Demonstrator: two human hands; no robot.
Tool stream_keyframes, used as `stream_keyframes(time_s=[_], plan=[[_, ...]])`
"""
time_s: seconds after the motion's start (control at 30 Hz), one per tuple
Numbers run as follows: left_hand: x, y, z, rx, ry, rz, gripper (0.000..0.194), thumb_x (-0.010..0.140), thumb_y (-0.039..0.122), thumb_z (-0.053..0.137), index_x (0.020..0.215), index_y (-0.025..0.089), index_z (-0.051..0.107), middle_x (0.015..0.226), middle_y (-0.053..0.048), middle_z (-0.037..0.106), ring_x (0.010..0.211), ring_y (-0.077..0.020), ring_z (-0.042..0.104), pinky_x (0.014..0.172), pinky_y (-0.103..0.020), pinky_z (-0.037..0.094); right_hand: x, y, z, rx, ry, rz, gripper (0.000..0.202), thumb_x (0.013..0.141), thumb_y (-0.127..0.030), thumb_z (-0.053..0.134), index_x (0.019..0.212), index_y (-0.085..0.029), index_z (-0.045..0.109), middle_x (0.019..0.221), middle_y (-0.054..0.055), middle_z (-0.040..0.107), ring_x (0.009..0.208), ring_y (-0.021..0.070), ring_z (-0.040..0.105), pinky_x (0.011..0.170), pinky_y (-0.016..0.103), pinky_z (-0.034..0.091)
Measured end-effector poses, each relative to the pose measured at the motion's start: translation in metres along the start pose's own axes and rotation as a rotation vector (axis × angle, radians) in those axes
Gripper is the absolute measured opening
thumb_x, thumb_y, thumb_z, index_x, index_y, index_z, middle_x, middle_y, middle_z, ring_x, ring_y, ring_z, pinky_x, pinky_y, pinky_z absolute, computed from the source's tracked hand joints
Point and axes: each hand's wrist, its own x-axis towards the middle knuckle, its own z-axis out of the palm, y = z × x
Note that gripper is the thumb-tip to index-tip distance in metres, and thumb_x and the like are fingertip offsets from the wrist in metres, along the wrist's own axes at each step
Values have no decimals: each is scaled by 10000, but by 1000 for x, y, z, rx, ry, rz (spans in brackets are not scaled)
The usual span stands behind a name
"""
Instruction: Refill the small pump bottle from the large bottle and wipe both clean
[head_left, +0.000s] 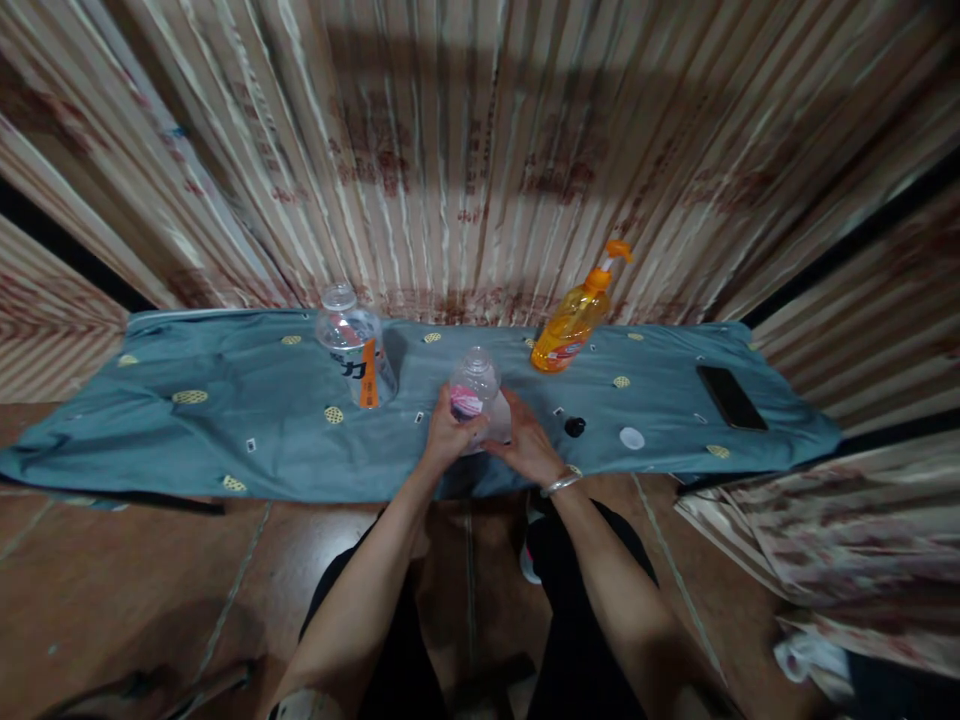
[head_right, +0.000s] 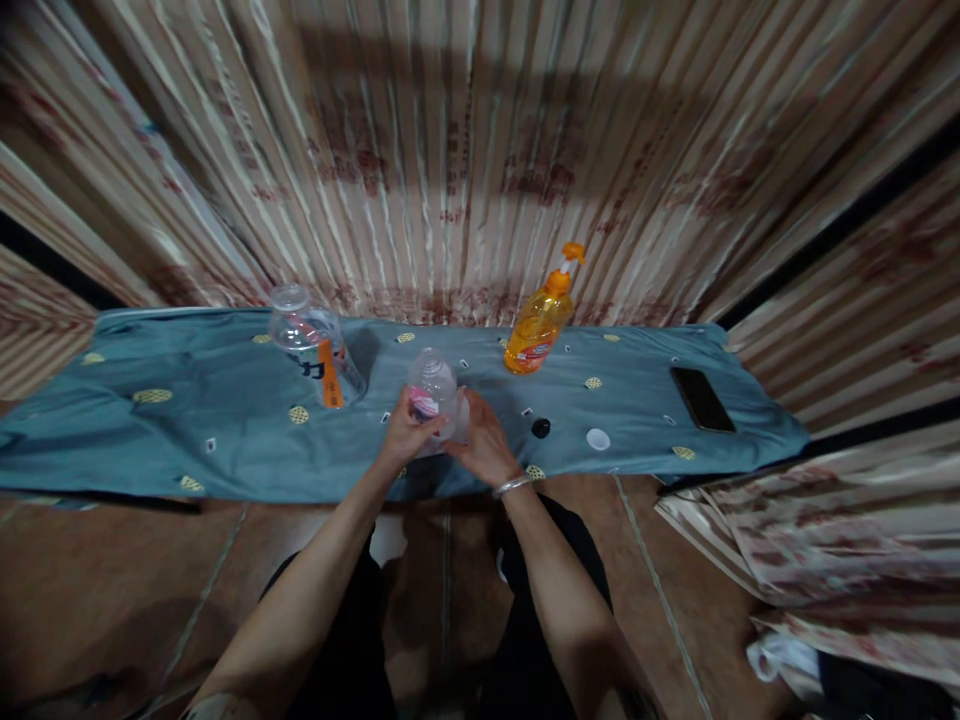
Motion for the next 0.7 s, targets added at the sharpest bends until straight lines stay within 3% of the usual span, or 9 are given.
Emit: stream_keyframes(time_s=[0.17,0.27,0.4,0.47,0.57,0.7], plan=[[-1,3,1,35,29,-8,644,564,385,897,1088,191,577,968,-8,698,862,-183,660,826,-317,523,-19,27,-69,-218,20,153,708,932,-293,598,1577,-154,341,1557,204,526,1443,320,521,1197,504,417],[-2,4,1,66,29,-22,656,565,390,901,1101,188,580,936,-3,695,823,-181,657,790,-310,515,-17,34,-94,-415,-141,267,654,947,-237,580,1557,-110,380,1509,216,572,1396,318,568,1162,430,443],[-2,7,-1,84,13,-18,672,589,352,901,1154,192,575,970,-10,711,879,-190,686,821,-310,531,-9,35,-93,-592,-384,356,670,952,-209,594,1577,-116,370,1464,224,604,1289,317,650,1070,388,493],[-2,9,-3,103,4,-24,665,595,330,899,1161,197,578,981,-14,717,907,-201,692,841,-320,537,-8,35,-85,-643,-440,358,574,960,-175,569,1522,-125,466,1391,226,653,1211,311,696,1018,382,511],[-1,8,-3,120,0,-27,668,592,320,900,1165,198,578,1003,-29,722,943,-225,697,879,-355,541,-6,36,-80,-674,-464,341,356,948,-93,525,1271,-107,675,1234,229,730,1135,300,728,956,356,522],[0,4,-3,88,0,-28,700,584,304,899,1190,196,565,1040,-51,719,985,-249,699,917,-391,545,11,23,-95,-565,-413,275,241,944,-187,611,1157,-165,723,1113,136,788,1060,254,742,893,304,526]])
